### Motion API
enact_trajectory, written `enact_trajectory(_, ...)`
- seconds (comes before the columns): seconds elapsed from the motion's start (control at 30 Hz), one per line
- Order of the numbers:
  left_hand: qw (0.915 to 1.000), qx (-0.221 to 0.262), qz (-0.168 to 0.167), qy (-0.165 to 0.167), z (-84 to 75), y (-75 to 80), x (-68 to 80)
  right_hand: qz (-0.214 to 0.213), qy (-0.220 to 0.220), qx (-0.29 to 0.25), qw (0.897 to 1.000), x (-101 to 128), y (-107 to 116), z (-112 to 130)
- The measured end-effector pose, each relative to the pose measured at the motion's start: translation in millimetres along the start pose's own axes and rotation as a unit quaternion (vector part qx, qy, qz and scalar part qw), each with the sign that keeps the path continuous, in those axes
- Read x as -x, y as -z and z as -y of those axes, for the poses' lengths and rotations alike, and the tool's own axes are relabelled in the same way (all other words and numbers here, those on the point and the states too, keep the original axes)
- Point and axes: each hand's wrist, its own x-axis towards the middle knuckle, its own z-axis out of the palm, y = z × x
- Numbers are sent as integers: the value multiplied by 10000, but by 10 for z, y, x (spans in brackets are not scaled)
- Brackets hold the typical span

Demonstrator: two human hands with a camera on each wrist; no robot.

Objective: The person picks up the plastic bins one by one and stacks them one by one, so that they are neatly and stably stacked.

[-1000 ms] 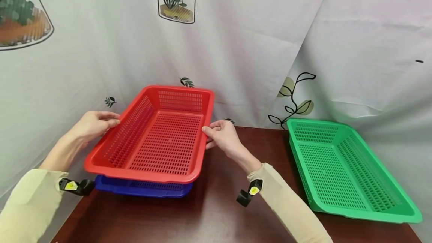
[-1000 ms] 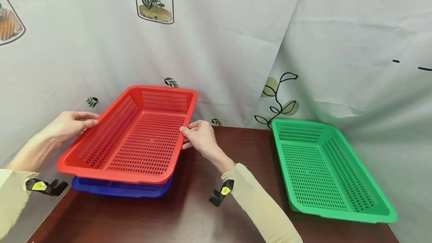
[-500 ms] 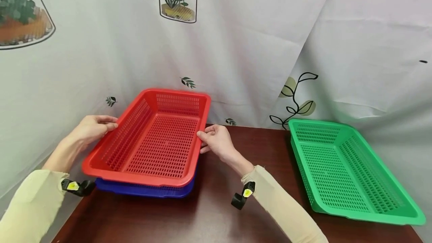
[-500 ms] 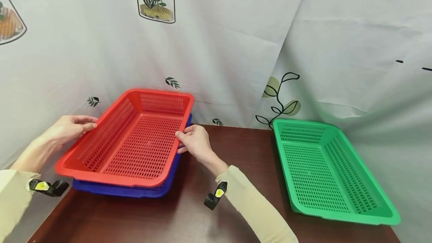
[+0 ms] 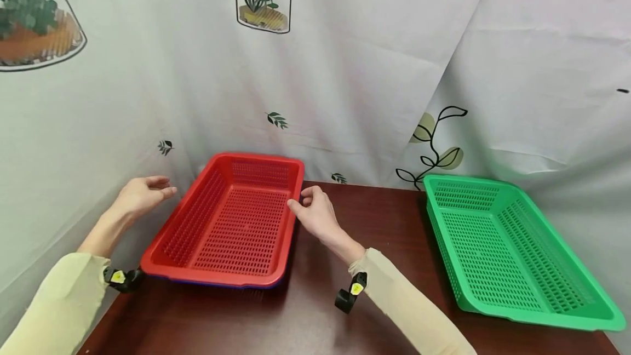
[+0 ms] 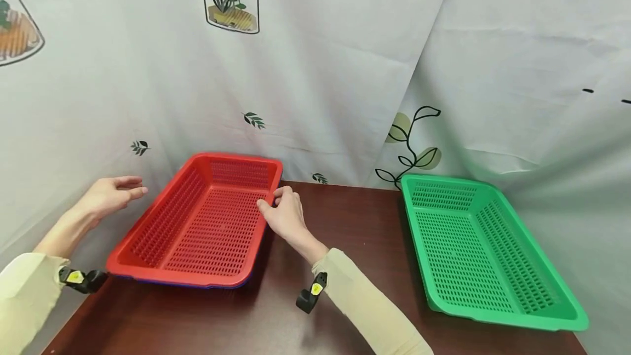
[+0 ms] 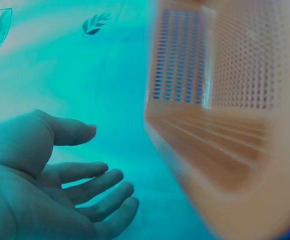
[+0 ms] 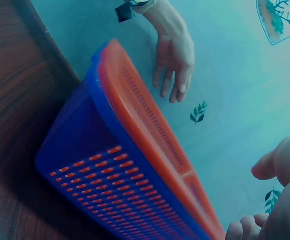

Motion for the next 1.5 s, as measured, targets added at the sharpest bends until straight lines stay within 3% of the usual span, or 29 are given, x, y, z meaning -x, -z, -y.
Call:
enact_trajectory(0.07, 9992, -389, -85, -25, 7, -40, -11, -167, 65, 318, 9993, -3, -11, -35)
enact_trajectory(0.13, 9977, -667, -124, 26, 21, -93, -30, -182, -20, 281, 9994, 1, -33, -68)
enact_trajectory(0.27, 9962, -837, -158, 181, 84, -205, -62, 52, -503, -343, 9981, 6, -105, -157)
enact_trajectory(0.43, 9984, -336, 43, 445, 192, -297, -97, 290, -1307, -1683, 9766, -12, -171, -255)
enact_trajectory(0.6, 9948, 376, 503, 800, 283, -312, -143, 434, -1596, -2202, 9613, -30, -207, -295)
enact_trajectory(0.93, 9701, 1830, 1072, 1181, 319, -285, -167, 663, -1655, -2369, 9550, -36, -261, -301)
enact_trajectory(1.5, 9644, 2068, 1198, 1133, 351, -288, -167, 663, -1708, -2409, 9531, -57, -271, -321)
